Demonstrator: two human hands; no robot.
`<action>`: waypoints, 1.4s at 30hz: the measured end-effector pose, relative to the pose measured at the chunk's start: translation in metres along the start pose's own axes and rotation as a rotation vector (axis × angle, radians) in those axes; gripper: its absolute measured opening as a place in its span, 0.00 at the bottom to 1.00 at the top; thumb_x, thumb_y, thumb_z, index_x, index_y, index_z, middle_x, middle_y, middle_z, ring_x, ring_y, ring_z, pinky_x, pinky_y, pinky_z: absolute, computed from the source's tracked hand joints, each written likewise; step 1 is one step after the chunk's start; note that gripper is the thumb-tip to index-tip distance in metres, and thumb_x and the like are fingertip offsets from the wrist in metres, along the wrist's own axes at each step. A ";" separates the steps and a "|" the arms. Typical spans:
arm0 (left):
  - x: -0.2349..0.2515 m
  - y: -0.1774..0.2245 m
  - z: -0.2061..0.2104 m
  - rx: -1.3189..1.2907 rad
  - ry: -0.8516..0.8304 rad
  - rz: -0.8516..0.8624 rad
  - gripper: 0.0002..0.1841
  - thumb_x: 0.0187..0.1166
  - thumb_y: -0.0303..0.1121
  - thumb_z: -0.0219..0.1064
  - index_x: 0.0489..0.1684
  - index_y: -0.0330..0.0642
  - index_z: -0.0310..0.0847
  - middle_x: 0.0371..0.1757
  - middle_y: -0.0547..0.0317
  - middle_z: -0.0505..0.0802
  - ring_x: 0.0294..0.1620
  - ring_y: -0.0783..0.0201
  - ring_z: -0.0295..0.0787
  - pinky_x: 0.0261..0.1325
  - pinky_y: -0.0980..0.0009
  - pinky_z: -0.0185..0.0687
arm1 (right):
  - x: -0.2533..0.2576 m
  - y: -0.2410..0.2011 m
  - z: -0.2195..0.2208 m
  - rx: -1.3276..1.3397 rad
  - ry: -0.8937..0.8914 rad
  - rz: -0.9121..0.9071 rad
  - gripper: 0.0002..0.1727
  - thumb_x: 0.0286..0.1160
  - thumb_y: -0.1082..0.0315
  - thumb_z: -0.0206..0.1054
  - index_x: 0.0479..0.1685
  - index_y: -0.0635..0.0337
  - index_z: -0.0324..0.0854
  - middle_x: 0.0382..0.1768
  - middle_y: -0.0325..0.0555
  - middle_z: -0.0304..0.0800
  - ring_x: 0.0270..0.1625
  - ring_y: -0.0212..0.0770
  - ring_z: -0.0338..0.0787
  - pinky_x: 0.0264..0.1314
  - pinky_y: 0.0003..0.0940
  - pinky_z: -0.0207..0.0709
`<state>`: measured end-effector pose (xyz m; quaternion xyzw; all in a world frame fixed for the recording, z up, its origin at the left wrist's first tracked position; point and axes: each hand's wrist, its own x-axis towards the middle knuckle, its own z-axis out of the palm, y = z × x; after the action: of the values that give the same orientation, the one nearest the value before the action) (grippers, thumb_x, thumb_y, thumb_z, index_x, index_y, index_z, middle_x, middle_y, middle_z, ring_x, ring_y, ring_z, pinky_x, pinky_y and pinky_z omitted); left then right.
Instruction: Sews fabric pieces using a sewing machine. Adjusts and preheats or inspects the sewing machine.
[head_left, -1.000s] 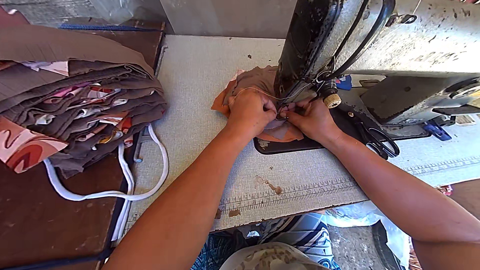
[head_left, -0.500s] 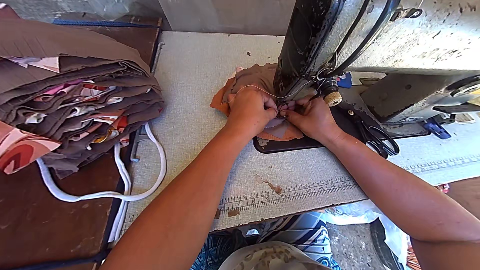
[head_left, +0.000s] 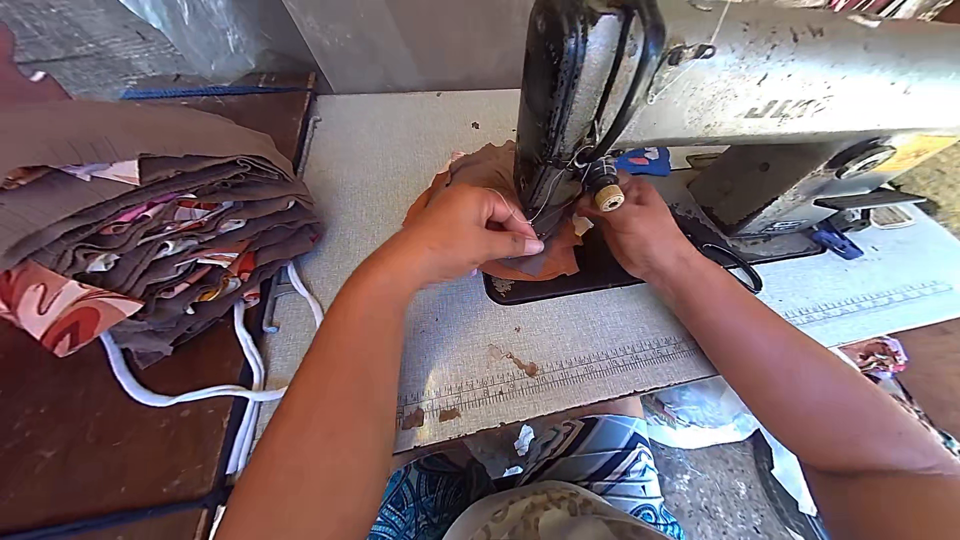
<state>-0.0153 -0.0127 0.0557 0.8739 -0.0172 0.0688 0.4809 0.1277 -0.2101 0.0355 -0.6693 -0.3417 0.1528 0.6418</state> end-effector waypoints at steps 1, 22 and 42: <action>-0.003 0.000 -0.005 -0.037 -0.044 0.001 0.03 0.76 0.32 0.76 0.38 0.45 0.94 0.38 0.66 0.94 0.37 0.76 0.87 0.42 0.76 0.83 | 0.000 -0.001 -0.002 0.138 -0.005 0.012 0.09 0.80 0.74 0.54 0.42 0.51 0.78 0.40 0.32 0.87 0.47 0.28 0.87 0.59 0.30 0.82; 0.049 -0.040 -0.025 0.526 0.446 -0.432 0.23 0.81 0.39 0.71 0.69 0.33 0.80 0.61 0.27 0.89 0.67 0.29 0.84 0.70 0.28 0.72 | -0.024 -0.012 -0.056 -0.168 0.098 -0.030 0.04 0.80 0.74 0.59 0.47 0.58 0.75 0.26 0.34 0.77 0.25 0.27 0.78 0.32 0.24 0.76; -0.077 0.060 -0.024 -0.149 0.108 -0.137 0.20 0.69 0.21 0.70 0.58 0.48 0.80 0.44 0.66 0.94 0.38 0.75 0.93 0.40 0.78 0.91 | -0.074 -0.028 -0.006 -0.246 -0.273 -0.123 0.31 0.78 0.50 0.67 0.75 0.58 0.69 0.57 0.46 0.89 0.55 0.38 0.91 0.57 0.41 0.88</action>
<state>-0.0997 -0.0275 0.1077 0.8298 0.0633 0.0812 0.5485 0.0712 -0.2646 0.0459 -0.6934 -0.4820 0.1597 0.5112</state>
